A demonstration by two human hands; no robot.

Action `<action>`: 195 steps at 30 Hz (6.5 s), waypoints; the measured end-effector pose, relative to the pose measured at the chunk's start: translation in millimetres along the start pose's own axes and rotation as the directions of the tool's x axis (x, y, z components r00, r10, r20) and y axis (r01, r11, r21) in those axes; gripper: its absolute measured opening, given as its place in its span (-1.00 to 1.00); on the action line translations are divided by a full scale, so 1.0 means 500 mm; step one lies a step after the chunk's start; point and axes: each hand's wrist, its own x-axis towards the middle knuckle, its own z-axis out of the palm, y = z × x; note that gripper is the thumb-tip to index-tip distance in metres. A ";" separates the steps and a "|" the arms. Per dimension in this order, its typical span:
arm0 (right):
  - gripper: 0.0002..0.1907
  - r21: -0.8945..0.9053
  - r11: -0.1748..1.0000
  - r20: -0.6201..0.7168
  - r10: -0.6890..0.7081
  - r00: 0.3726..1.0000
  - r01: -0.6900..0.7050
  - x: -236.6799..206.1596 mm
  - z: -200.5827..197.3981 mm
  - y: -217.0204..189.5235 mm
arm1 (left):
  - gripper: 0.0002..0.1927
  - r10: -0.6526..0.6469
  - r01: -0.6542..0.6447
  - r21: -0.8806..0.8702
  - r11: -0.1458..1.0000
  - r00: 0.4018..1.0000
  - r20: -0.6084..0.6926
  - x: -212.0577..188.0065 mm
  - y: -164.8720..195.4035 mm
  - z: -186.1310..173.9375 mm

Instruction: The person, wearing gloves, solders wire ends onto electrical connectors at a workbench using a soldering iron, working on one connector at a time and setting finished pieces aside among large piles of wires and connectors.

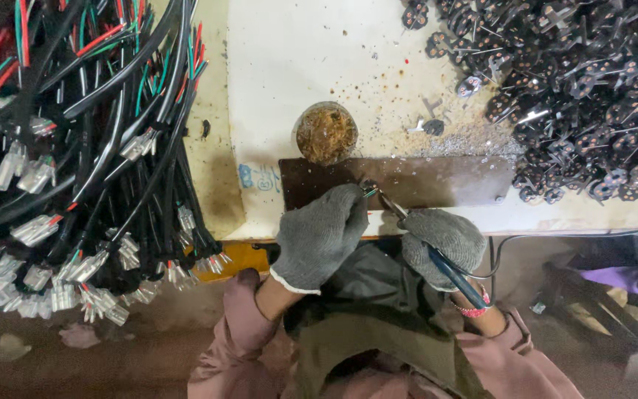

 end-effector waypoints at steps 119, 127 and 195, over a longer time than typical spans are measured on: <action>-0.89 0.474 0.877 -0.057 0.118 0.991 -0.078 -0.024 -0.005 0.026 | -0.86 -0.041 0.054 -0.058 0.997 0.979 0.197 0.025 0.020 -0.005; -0.57 0.150 0.989 -0.093 0.003 0.996 0.011 0.185 -0.033 -0.109 | -0.86 -0.035 0.061 -0.113 0.992 0.975 0.220 0.034 0.025 -0.016; -0.84 0.298 0.941 0.026 0.157 0.987 -0.157 0.199 -0.085 -0.123 | -0.89 -0.248 0.264 -0.245 0.933 0.964 0.097 0.028 0.018 -0.125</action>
